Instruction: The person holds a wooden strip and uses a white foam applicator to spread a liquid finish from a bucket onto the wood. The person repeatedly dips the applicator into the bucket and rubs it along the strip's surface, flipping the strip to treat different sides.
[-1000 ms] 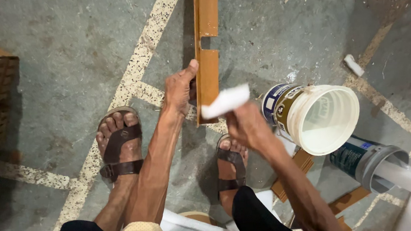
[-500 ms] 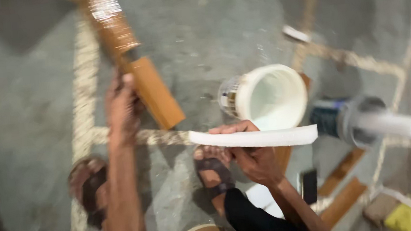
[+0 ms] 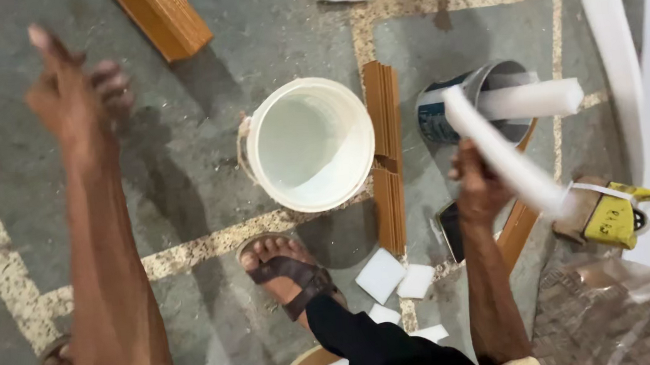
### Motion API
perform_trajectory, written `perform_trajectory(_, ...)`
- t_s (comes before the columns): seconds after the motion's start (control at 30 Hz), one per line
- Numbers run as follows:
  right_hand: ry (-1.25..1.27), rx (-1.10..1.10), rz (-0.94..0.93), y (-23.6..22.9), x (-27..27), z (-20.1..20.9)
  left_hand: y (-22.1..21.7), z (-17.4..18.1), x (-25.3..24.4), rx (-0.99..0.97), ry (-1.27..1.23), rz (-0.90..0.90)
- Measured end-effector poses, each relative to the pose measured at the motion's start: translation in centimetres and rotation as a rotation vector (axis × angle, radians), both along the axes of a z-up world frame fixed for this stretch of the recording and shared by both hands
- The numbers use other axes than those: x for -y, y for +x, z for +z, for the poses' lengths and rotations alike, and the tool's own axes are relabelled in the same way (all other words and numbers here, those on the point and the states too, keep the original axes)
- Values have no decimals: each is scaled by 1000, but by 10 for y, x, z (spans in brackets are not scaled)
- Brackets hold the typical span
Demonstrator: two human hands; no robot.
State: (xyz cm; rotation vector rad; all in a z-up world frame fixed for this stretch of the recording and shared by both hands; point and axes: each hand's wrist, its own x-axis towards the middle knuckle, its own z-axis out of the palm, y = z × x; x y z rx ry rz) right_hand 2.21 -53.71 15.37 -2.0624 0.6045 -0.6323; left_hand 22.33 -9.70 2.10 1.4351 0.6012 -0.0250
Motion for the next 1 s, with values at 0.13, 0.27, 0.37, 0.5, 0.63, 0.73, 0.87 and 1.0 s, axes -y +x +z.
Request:
perform_trajectory(0.13,127,-23,154,-12,21,-54,-74,-21,8,23,22,46)
perform_trajectory(0.27,11,-73,378,7,23,-96,-141,-10,2,-18,-41,185)
perform_trajectory(0.37,56,-138,349,10,27,-116,-163,-6,-2,8,-167,263)
perform_trajectory(0.5,69,-65,351,11,33,-127,-180,-6,-13,55,-236,320)
perform_trajectory(0.63,96,-100,339,12,28,-113,-175,3,-12,100,-286,323)
perform_trajectory(0.73,-39,-86,325,16,13,-85,-168,20,-7,123,-267,301)
perform_trajectory(0.87,-106,33,331,5,-4,-11,-166,57,-4,185,-238,187)
perform_trajectory(1.0,-11,185,357,5,-34,70,-156,111,4,389,-176,-54)
